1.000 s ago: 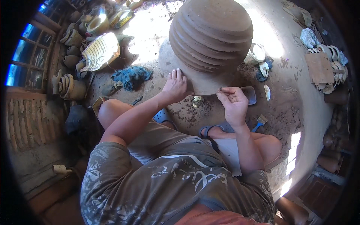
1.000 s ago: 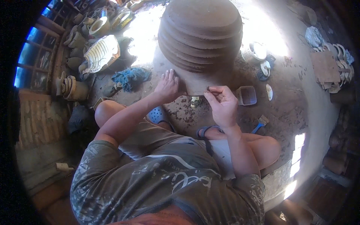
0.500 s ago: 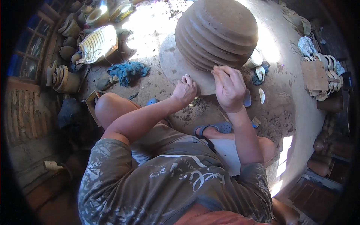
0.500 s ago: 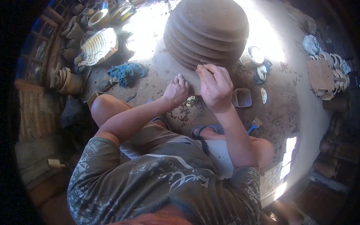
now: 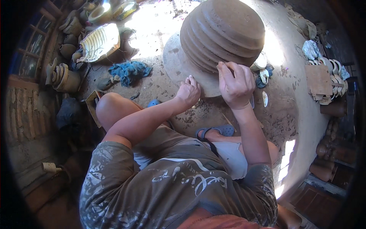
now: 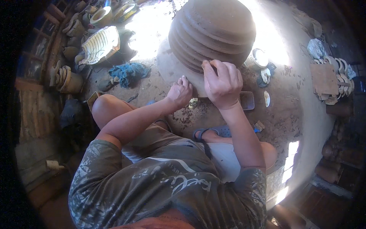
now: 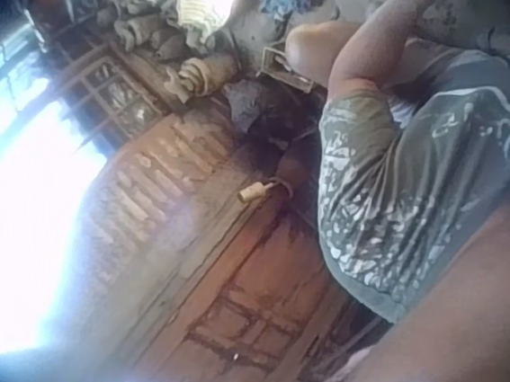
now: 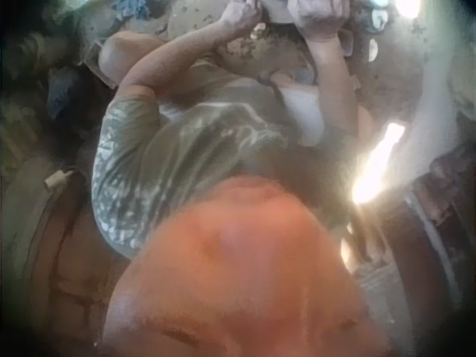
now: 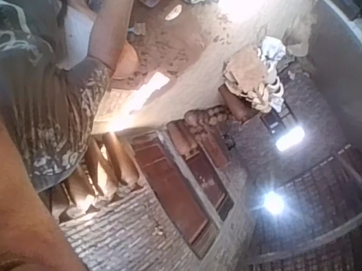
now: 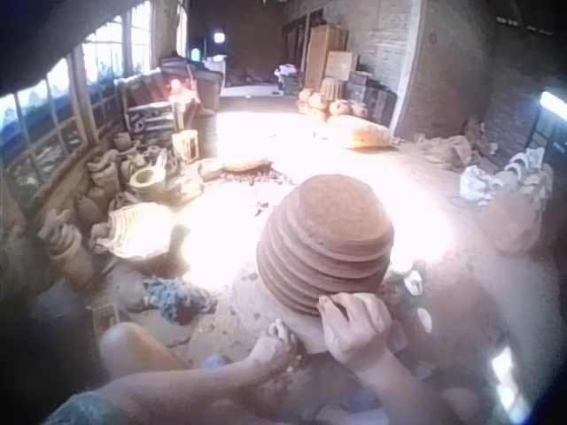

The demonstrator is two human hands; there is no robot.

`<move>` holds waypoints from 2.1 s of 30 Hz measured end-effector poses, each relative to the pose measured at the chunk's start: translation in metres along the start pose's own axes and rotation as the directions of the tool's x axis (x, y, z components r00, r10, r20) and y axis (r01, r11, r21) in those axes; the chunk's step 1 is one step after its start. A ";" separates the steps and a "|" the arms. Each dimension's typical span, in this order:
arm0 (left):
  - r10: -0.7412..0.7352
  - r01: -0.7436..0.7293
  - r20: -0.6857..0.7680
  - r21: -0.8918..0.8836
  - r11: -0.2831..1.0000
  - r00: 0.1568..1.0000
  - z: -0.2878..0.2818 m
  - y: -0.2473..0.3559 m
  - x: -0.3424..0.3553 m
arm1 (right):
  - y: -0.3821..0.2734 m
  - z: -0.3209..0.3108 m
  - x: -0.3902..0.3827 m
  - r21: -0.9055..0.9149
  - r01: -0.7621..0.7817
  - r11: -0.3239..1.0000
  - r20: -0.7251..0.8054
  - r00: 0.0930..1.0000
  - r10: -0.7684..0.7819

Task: The person works on a piece of clay on a spinning pottery wheel, using their fingers to smooth and shape the horizontal ridges on the side of the vessel.

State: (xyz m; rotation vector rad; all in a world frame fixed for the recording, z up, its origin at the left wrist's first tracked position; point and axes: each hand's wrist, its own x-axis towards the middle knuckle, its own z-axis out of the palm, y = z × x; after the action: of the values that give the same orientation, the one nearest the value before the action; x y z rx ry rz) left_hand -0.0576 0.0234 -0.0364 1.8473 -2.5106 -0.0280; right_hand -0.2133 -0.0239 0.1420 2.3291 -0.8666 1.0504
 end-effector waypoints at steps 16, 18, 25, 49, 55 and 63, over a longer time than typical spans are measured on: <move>-0.033 0.034 0.265 0.000 0.999 0.964 -0.039 -0.062 -0.002 | 0.020 0.005 -0.001 0.079 0.178 0.981 -0.028 0.984 -0.177; -0.053 0.049 0.302 0.019 0.999 0.952 -0.043 -0.076 -0.001 | 0.022 0.004 -0.002 0.087 0.186 0.979 -0.039 0.982 -0.184; -0.052 0.084 0.360 -0.075 0.994 0.932 -0.062 -0.121 0.015 | 0.035 -0.001 -0.010 0.138 0.181 0.974 -0.052 0.983 -0.175; 0.125 -0.150 0.336 0.050 0.987 0.933 -0.059 -0.102 0.010 | 0.084 -0.004 -0.035 0.595 -0.749 -0.292 0.581 0.151 0.800; 0.209 -0.240 0.222 0.125 0.963 0.952 -0.031 -0.048 0.001 | 0.108 0.011 -0.028 0.595 -0.694 -0.404 0.617 0.073 0.783; 0.286 -0.301 0.256 0.024 0.953 0.923 -0.031 0.008 0.009 | 0.099 0.013 -0.021 0.638 -0.639 -0.430 0.589 0.045 0.807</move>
State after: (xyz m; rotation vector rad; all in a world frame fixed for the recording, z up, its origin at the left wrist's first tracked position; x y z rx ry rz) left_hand -0.0672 0.0173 -0.0055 1.5506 -2.9695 -0.1897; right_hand -0.2866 -0.0935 0.1308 1.5451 -2.7081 2.9165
